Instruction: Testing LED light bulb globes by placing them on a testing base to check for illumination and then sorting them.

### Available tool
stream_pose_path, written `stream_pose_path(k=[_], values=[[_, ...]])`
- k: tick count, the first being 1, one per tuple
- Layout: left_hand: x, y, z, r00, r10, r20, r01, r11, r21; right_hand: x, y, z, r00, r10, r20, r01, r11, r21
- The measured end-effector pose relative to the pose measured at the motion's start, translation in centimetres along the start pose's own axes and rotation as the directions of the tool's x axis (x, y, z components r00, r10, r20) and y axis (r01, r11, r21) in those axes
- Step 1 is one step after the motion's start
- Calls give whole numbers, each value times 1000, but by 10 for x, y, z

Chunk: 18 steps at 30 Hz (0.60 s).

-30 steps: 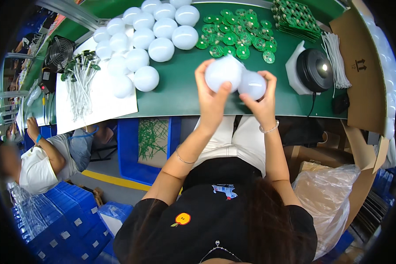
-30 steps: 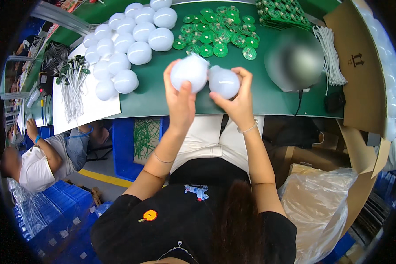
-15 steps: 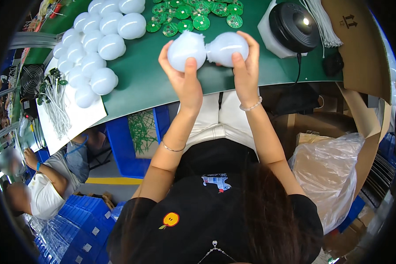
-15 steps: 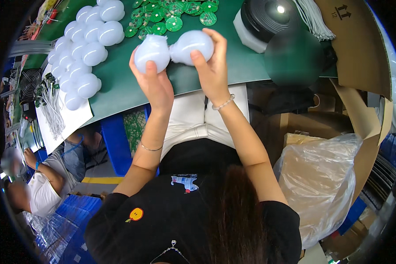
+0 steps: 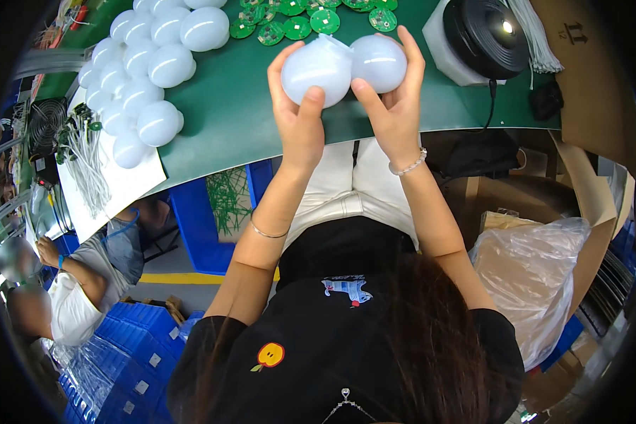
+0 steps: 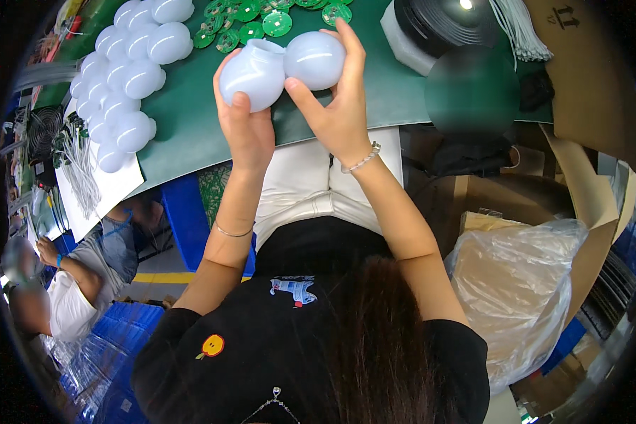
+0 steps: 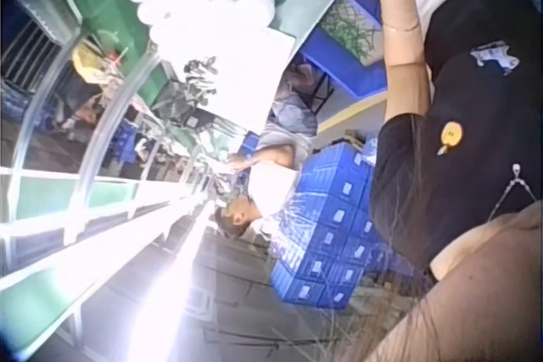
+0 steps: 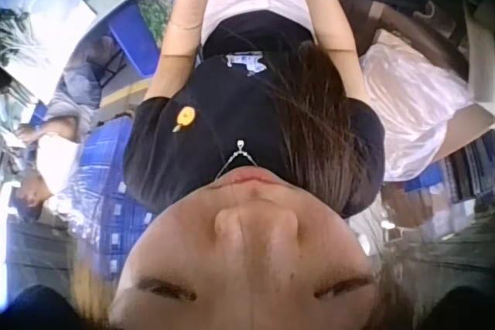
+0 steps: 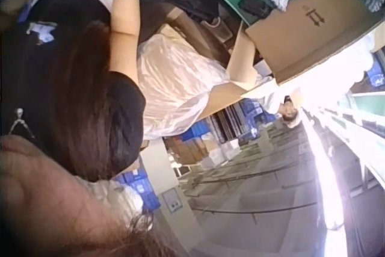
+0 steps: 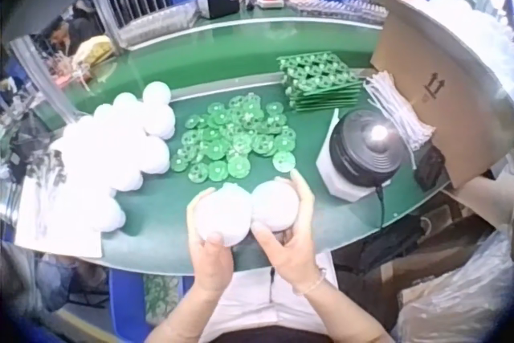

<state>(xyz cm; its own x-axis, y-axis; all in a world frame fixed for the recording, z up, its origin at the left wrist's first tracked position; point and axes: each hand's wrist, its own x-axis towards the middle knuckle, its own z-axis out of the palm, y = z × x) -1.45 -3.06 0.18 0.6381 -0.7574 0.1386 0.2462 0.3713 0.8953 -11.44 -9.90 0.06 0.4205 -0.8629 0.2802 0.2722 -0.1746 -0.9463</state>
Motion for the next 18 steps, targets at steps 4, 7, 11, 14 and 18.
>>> stream_pose_path(k=[4,7,11,14,18], values=[[4,4,-5,983,-176,-42,167,972,-165,1,3,-3,991,-110,81,109,994,19],[9,7,-11,962,-263,71,269,875,-403,1,2,-5,995,-49,86,36,988,150],[12,7,-16,949,-308,75,310,851,-425,2,-1,-4,997,15,79,-28,984,175],[11,8,-17,939,-330,94,336,829,-447,2,-3,-4,996,-2,93,-9,993,115],[10,9,-16,929,-356,102,369,865,-341,1,-3,-7,993,-15,114,7,998,64]])
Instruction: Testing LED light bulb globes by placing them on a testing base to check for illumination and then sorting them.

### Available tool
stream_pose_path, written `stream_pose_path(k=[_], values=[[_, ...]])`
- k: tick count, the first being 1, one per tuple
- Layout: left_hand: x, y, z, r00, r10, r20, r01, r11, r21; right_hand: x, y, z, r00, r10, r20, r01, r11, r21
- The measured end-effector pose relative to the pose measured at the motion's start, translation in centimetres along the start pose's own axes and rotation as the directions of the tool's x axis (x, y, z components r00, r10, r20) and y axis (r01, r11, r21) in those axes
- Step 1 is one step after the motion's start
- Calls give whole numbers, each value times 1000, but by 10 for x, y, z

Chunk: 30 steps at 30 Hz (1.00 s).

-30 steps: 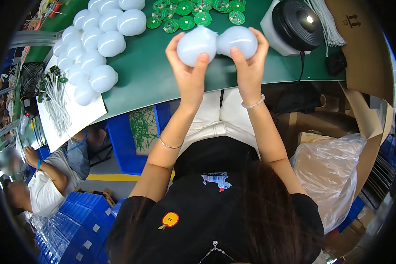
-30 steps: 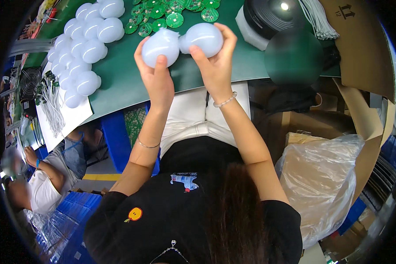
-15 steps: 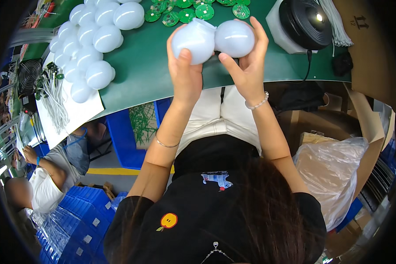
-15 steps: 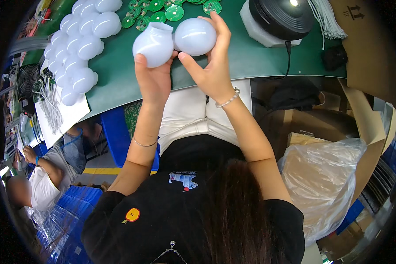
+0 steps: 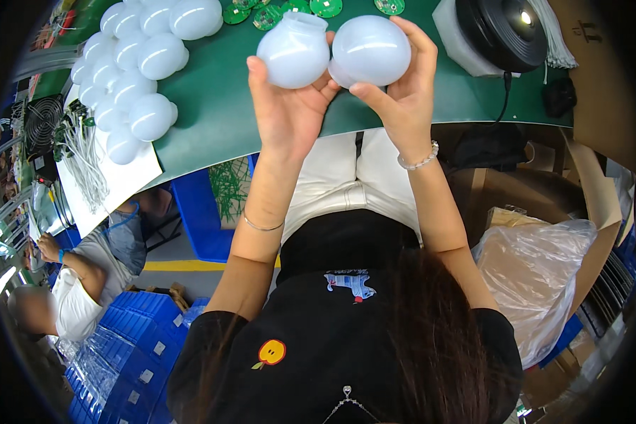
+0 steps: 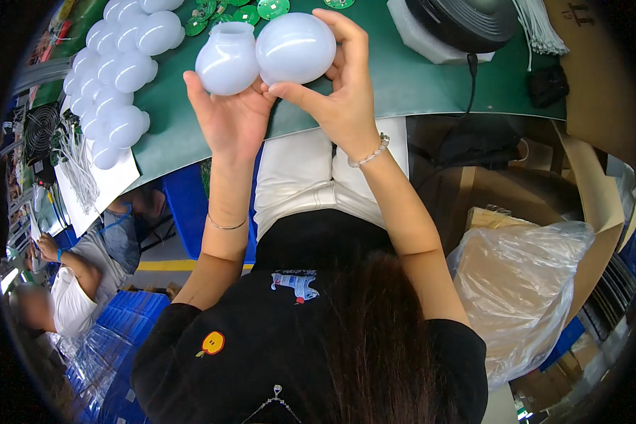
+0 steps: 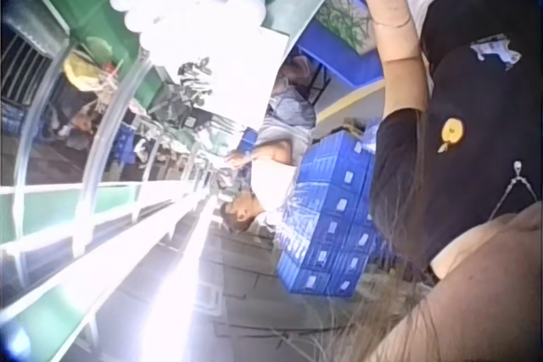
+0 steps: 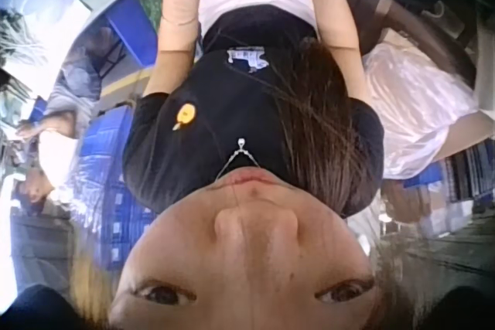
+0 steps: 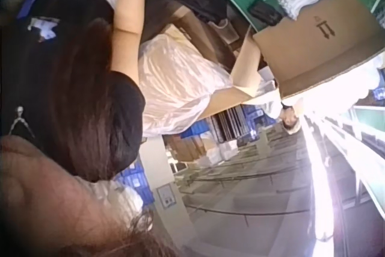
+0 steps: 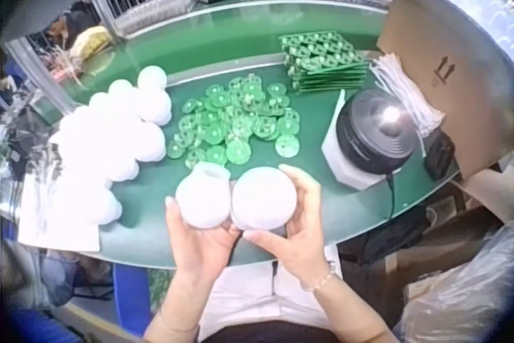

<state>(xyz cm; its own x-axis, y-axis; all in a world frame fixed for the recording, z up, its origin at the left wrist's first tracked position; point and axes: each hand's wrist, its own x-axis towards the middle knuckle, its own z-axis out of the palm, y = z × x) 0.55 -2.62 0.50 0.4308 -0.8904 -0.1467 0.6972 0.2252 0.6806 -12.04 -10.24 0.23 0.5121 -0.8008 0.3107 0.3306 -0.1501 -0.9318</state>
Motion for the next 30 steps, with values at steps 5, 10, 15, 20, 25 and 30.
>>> stream_pose_path(k=[5,10,15,20,25,30], values=[[0,1,2,999,-51,17,51,999,-1,-1,6,-5,994,-98,45,101,993,-63],[2,1,3,996,-77,33,81,988,-135,-3,10,-10,998,-59,31,62,994,-94],[1,0,6,998,-49,33,53,989,-138,-4,10,-9,994,-99,45,100,995,-26],[2,0,6,998,-47,36,52,986,-161,-4,18,-6,993,-110,47,99,977,190],[2,0,5,998,-47,41,54,981,-187,-6,21,-14,988,-107,111,87,981,174],[2,0,6,999,-53,11,54,993,-104,-2,14,-7,988,-111,111,98,988,119]])
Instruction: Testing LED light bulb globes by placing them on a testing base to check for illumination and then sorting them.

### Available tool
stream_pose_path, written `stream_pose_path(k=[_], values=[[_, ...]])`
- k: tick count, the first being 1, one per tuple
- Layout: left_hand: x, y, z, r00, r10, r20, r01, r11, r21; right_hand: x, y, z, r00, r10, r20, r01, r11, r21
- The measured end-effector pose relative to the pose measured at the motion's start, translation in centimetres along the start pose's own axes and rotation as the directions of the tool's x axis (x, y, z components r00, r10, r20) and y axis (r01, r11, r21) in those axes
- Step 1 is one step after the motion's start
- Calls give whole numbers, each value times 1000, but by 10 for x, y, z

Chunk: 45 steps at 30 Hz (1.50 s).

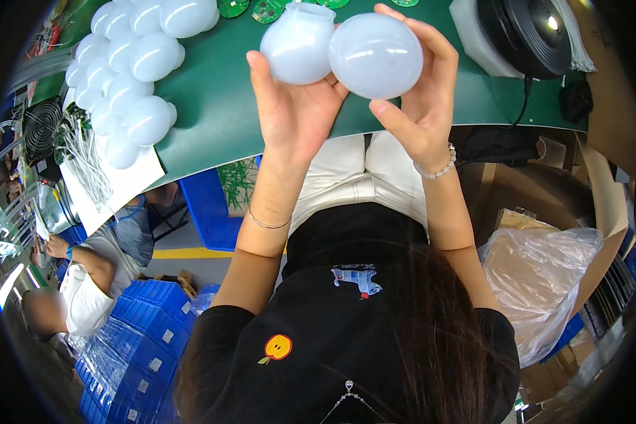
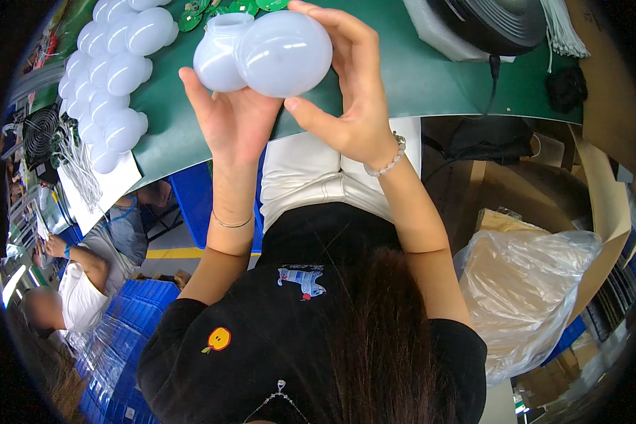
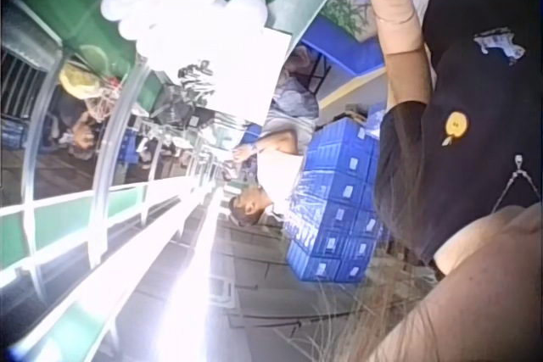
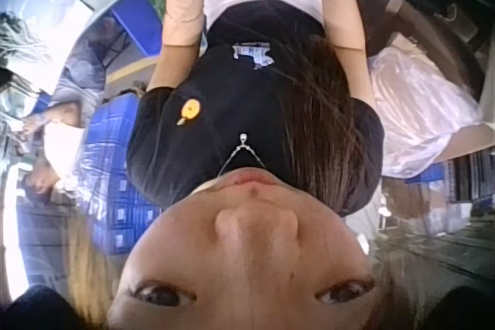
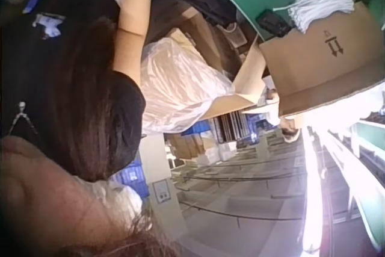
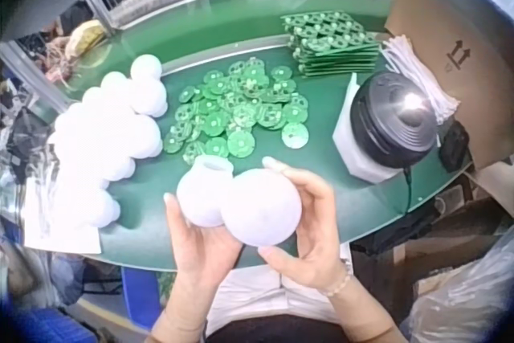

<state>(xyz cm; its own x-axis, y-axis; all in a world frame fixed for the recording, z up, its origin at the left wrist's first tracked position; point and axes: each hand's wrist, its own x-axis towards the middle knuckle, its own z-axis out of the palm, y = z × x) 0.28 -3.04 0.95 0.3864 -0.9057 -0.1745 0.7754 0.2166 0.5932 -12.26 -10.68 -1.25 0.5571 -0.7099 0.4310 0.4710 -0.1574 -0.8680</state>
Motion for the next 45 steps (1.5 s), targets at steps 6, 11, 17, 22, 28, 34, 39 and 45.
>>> stream_pose_path(k=[6,11,17,22,28,34,39,45], values=[[-6,-8,-2,991,135,7,-134,984,119,1,-3,10,968,-68,-242,0,962,-274],[-12,-12,-7,956,265,129,-291,913,285,-6,0,5,940,-37,-339,-79,944,-321],[-8,-7,-15,984,112,137,-119,992,46,-5,-4,5,888,59,-456,-51,998,30],[-3,-7,-18,972,81,219,12,919,-395,-2,-14,-5,860,314,-402,-164,917,365],[-2,-6,-17,985,6,172,76,881,-467,0,-6,-28,906,410,-105,-208,647,733],[-1,-6,-16,989,-13,147,81,878,-472,7,-5,-37,885,444,142,-256,206,945],[0,-5,-16,990,-9,139,73,885,-461,12,-21,-33,780,603,166,-264,77,962],[0,-4,-16,992,-16,121,71,882,-465,10,-12,-38,830,507,233,-282,21,959]])
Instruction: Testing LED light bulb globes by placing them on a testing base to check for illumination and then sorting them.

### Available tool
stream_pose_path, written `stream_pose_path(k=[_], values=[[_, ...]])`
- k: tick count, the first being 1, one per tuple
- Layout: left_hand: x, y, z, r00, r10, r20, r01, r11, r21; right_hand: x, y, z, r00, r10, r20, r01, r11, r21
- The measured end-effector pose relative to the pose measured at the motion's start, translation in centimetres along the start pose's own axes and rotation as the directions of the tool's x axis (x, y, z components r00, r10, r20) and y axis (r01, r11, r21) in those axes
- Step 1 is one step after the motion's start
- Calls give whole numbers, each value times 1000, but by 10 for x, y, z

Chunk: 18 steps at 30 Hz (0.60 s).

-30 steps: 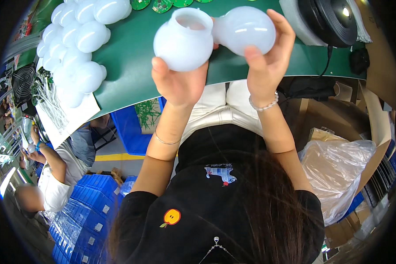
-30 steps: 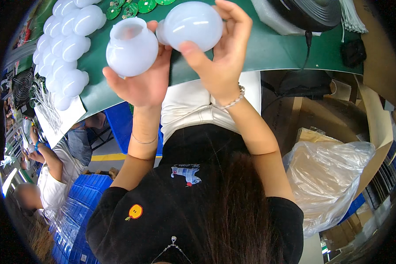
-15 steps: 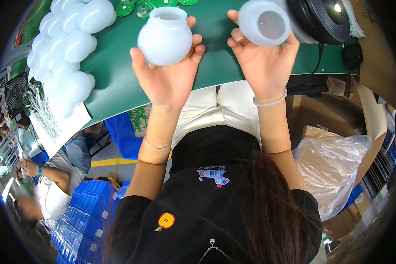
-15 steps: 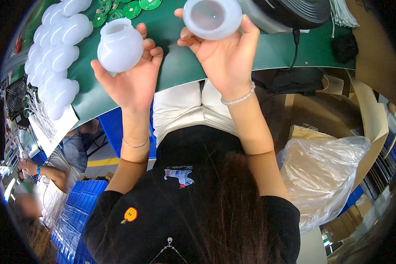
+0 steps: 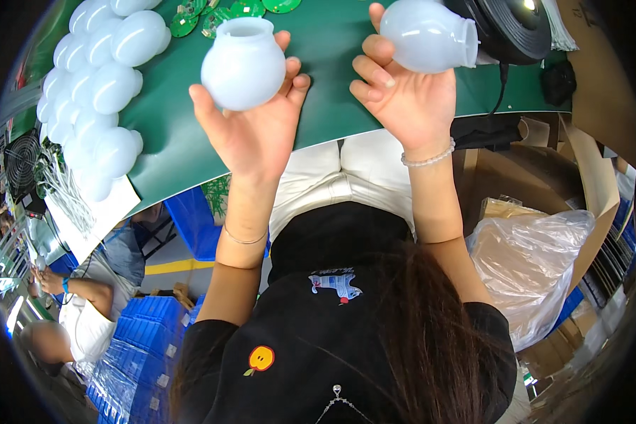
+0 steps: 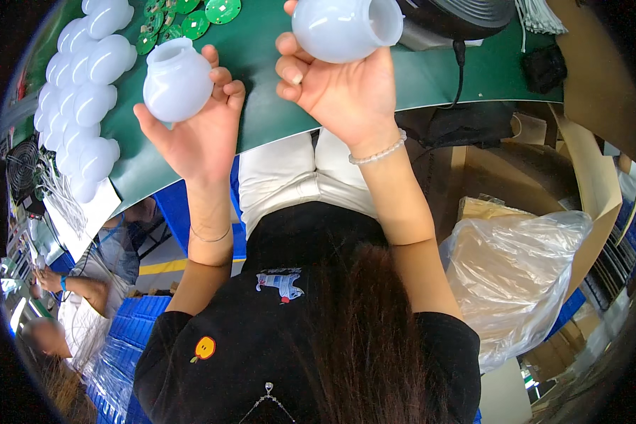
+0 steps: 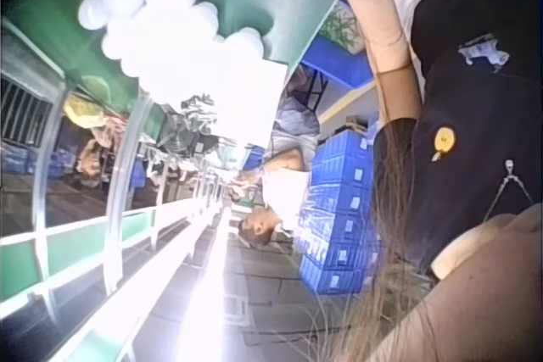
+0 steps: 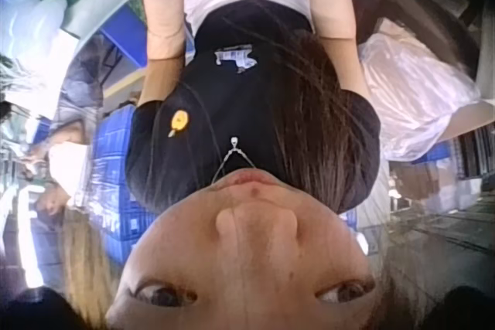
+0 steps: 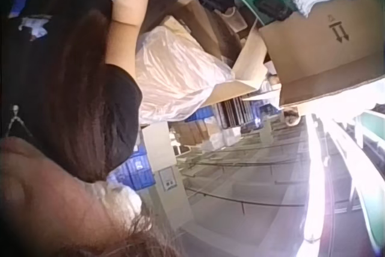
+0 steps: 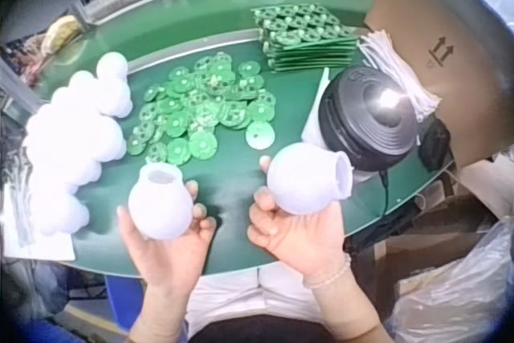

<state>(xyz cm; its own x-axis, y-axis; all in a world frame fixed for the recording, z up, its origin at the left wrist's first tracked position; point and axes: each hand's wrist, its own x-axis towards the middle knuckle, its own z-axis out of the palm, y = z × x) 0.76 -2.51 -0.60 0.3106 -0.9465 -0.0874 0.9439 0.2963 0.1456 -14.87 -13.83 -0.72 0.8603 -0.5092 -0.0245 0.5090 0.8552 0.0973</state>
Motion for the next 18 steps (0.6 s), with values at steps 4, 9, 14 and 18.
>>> stream_pose_path(k=[4,9,14,18], values=[[0,0,0,1000,8,-19,-7,1000,26,6,3,-6,946,54,319,-80,994,70],[-1,-1,1,1000,19,-25,-17,997,72,-46,14,26,867,-416,-274,132,722,-680],[-2,-1,0,999,18,-39,-13,992,123,-55,-52,77,287,-656,699,724,-329,-606],[-2,-1,0,997,24,-77,-14,992,127,-39,-92,100,322,-462,826,312,-772,-554]])
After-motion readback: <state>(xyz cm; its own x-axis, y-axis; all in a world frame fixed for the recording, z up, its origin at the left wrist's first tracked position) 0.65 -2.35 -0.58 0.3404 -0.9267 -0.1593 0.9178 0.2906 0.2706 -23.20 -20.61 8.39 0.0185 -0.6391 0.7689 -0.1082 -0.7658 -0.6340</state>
